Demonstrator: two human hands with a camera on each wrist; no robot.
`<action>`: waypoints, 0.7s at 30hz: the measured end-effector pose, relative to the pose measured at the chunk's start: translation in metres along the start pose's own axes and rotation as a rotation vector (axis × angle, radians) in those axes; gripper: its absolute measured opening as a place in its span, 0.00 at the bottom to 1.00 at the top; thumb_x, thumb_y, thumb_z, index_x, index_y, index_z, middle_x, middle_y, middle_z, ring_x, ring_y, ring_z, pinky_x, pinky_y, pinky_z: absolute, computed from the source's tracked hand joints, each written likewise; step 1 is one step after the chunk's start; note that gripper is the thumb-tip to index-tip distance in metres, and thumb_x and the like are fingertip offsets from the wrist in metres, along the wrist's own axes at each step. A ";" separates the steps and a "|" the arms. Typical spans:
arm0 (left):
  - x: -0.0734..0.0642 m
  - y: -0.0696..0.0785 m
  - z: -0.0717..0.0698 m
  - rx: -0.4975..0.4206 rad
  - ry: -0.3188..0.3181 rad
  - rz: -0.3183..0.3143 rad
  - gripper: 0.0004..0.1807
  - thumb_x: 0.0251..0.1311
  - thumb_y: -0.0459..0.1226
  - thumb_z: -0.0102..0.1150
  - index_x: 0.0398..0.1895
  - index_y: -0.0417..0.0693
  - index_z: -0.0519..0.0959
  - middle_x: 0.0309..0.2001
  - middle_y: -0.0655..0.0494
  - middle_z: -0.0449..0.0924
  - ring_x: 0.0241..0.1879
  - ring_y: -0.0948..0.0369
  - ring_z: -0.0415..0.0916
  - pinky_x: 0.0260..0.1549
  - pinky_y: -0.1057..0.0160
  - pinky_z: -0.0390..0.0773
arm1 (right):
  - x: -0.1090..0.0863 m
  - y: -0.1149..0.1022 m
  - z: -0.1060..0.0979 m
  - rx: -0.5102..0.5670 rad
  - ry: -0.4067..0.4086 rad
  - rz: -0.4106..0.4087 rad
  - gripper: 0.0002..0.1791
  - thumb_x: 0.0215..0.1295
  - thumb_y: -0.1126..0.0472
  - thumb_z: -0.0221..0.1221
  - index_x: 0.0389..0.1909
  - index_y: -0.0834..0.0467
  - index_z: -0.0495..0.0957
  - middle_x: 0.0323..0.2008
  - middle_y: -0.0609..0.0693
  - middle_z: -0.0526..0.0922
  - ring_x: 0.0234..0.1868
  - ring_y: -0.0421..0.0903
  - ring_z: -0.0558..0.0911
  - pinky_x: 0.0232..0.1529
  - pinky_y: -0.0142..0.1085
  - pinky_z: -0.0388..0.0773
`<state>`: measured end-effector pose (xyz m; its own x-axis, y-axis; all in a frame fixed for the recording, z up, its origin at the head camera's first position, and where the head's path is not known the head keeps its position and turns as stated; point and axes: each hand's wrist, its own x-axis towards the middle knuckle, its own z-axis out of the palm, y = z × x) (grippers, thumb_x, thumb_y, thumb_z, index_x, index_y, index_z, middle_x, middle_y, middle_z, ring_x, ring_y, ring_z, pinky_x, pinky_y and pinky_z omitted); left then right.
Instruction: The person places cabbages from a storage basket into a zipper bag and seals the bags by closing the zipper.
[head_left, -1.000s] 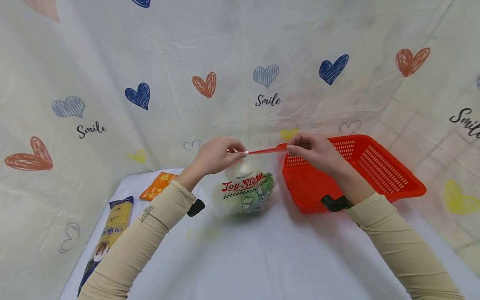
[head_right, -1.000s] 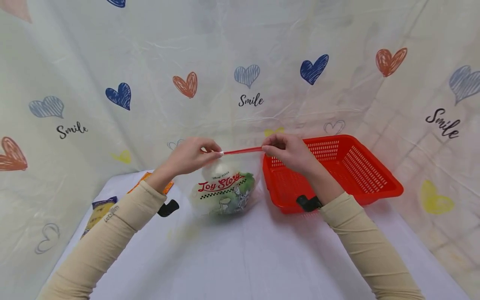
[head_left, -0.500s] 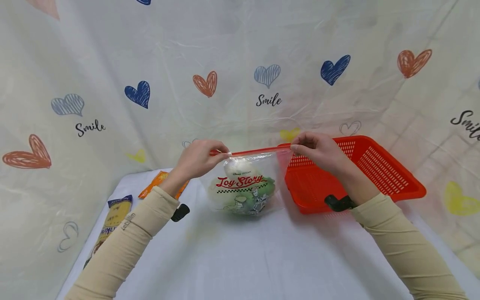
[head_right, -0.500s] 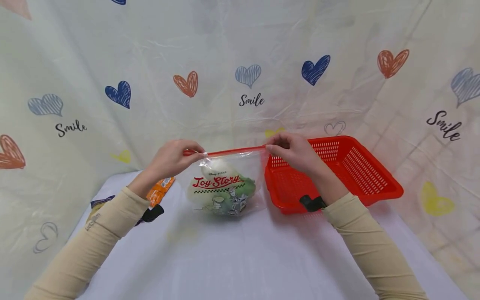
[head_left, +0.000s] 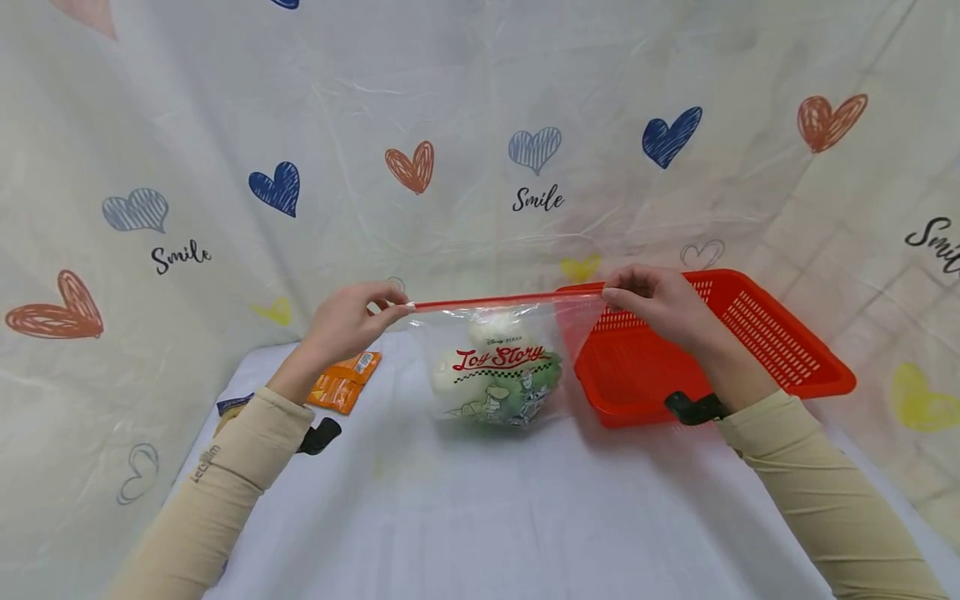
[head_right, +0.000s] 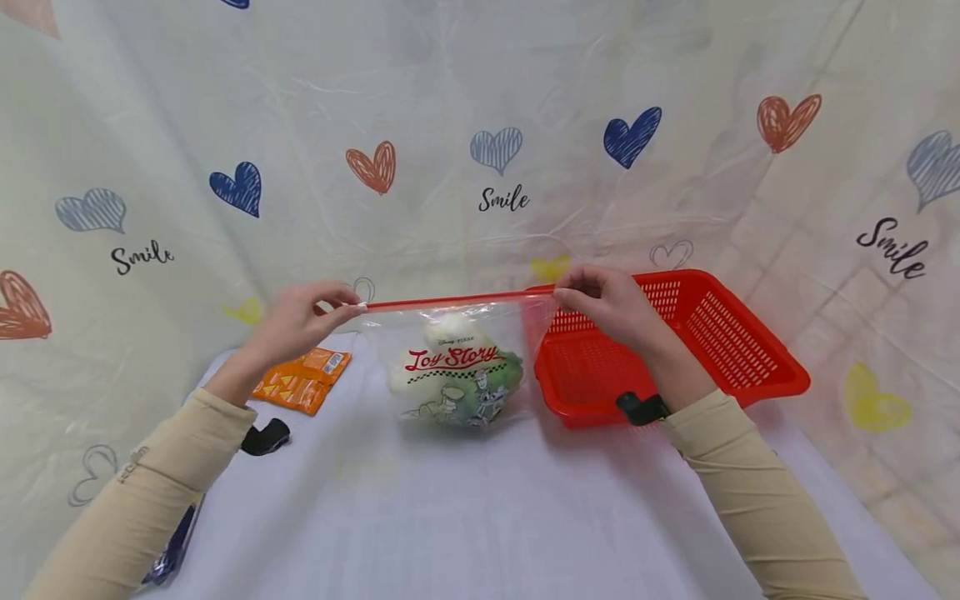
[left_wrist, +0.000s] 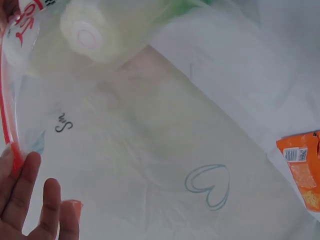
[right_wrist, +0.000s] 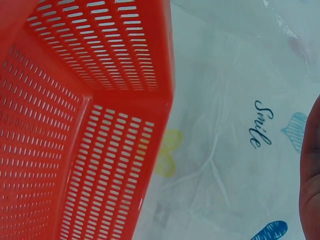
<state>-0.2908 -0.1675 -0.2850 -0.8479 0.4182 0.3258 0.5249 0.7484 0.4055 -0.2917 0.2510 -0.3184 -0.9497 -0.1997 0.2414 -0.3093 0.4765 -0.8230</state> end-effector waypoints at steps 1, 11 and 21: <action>-0.002 -0.002 -0.001 -0.004 0.006 -0.006 0.10 0.66 0.44 0.60 0.42 0.49 0.85 0.41 0.54 0.84 0.38 0.56 0.79 0.32 0.56 0.78 | 0.000 0.000 0.000 0.002 -0.001 0.000 0.15 0.67 0.52 0.61 0.47 0.59 0.78 0.40 0.56 0.80 0.40 0.47 0.78 0.40 0.28 0.79; -0.018 -0.004 -0.005 -0.193 0.004 -0.015 0.10 0.68 0.41 0.58 0.44 0.45 0.82 0.38 0.52 0.84 0.37 0.58 0.82 0.35 0.58 0.83 | -0.005 -0.010 -0.006 0.043 -0.054 -0.025 0.14 0.68 0.54 0.61 0.45 0.60 0.78 0.39 0.56 0.79 0.42 0.52 0.77 0.41 0.32 0.79; -0.047 0.018 -0.034 -0.558 -0.153 -0.092 0.11 0.69 0.40 0.57 0.45 0.41 0.79 0.38 0.43 0.82 0.36 0.48 0.81 0.36 0.50 0.84 | -0.022 -0.029 -0.029 0.100 -0.220 -0.133 0.06 0.69 0.63 0.58 0.41 0.63 0.77 0.36 0.57 0.79 0.40 0.52 0.79 0.40 0.36 0.81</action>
